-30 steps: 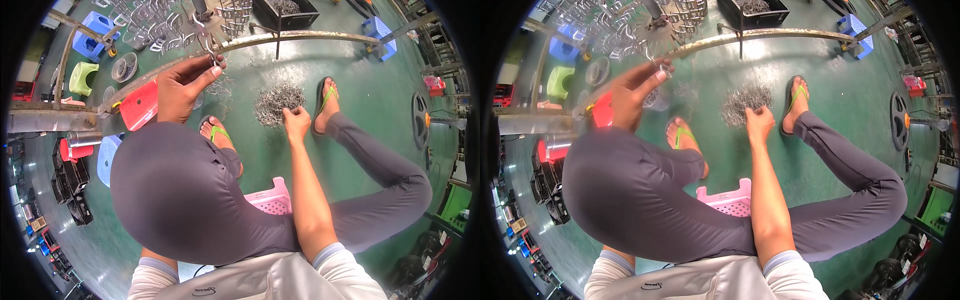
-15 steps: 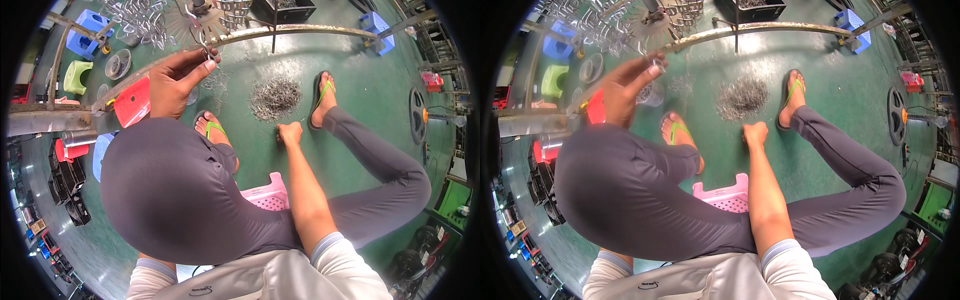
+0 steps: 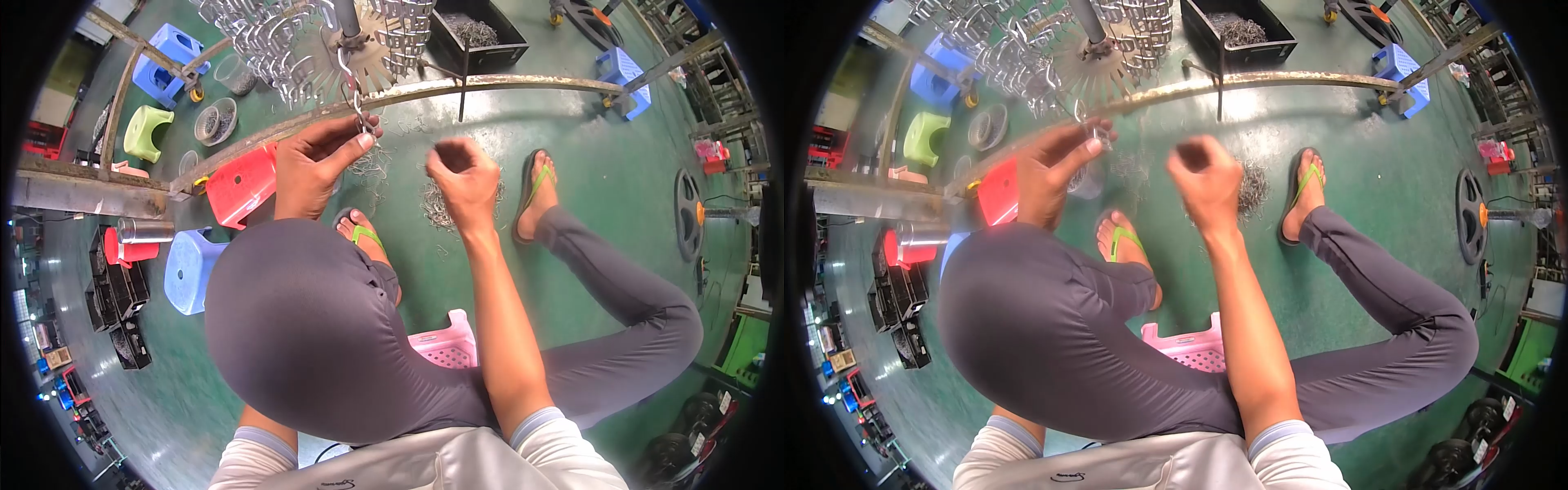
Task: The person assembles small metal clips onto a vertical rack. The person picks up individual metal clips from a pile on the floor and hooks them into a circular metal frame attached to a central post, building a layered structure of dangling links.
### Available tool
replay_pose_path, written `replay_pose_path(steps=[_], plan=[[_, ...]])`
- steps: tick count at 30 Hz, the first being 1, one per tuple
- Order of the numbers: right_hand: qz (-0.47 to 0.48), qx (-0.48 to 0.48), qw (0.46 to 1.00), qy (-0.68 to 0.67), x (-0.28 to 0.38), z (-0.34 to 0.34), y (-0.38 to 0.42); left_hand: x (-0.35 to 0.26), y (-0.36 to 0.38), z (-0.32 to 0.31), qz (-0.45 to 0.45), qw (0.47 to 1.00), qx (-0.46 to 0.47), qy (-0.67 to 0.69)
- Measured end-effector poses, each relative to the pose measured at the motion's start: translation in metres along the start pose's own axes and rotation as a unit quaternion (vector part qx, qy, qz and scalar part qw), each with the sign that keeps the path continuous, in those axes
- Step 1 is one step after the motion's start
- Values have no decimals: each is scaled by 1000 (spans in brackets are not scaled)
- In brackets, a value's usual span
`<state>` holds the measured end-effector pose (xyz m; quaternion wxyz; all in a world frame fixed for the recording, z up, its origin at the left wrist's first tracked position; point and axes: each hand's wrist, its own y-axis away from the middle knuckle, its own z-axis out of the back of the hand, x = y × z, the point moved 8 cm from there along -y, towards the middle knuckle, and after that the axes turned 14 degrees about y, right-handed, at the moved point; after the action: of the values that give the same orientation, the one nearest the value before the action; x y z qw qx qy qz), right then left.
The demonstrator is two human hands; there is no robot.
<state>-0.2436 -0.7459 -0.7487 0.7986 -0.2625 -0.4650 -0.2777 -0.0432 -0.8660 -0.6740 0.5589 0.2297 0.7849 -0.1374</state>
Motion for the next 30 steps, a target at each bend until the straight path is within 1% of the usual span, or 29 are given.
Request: replay_pose_path(steps=[1, 3, 4, 7, 9, 13, 15, 18, 19, 22, 23, 26, 28, 29, 30], plan=[[41, 7, 998, -51, 31, -2, -2, -1, 0, -1, 0, 1000, 1, 6], [124, 29, 991, -52, 76, -3, -1, -3, 1, -1, -1, 1000, 1, 18], [165, 40, 984, -53, 90, -4, 1, -4, 1, 0, -5, 1000, 2, 15], [231, 75, 969, -41, 104, -11, 3, -3, 2, 2, -12, 1000, 7, 17], [246, 77, 966, -23, 107, -12, 4, -3, 3, 2, -7, 999, 10, 29], [259, 89, 962, 1, 110, -15, 5, -4, 4, 2, -14, 1000, 12, 9], [245, 93, 965, 0, 108, -17, 3, -1, 6, 2, -25, 1000, 6, 18], [238, 90, 967, 10, 108, -15, 0, 11, 11, 4, -39, 998, 30, -30], [237, 88, 967, 16, 109, -14, -2, 14, 12, 6, -47, 991, 27, -120], [208, 112, 972, 10, 108, -15, -6, 12, 13, -3, -96, 976, 72, -184], [206, 116, 972, 16, 108, -15, -7, 7, 13, -4, -132, 971, 53, -194], [209, 135, 968, 44, 110, -17, -13, 0, 12, -7, -212, 949, 41, -230], [220, 153, 960, 81, 115, -15, -18, 2, 8, -9, -239, 944, 34, -227], [250, 157, 950, 102, 122, -13, -19, 4, 6, -10, -252, 941, 30, -225], [251, 172, 944, 124, 127, -13, -21, 7, 2, -8, -250, 945, 17, -211]])
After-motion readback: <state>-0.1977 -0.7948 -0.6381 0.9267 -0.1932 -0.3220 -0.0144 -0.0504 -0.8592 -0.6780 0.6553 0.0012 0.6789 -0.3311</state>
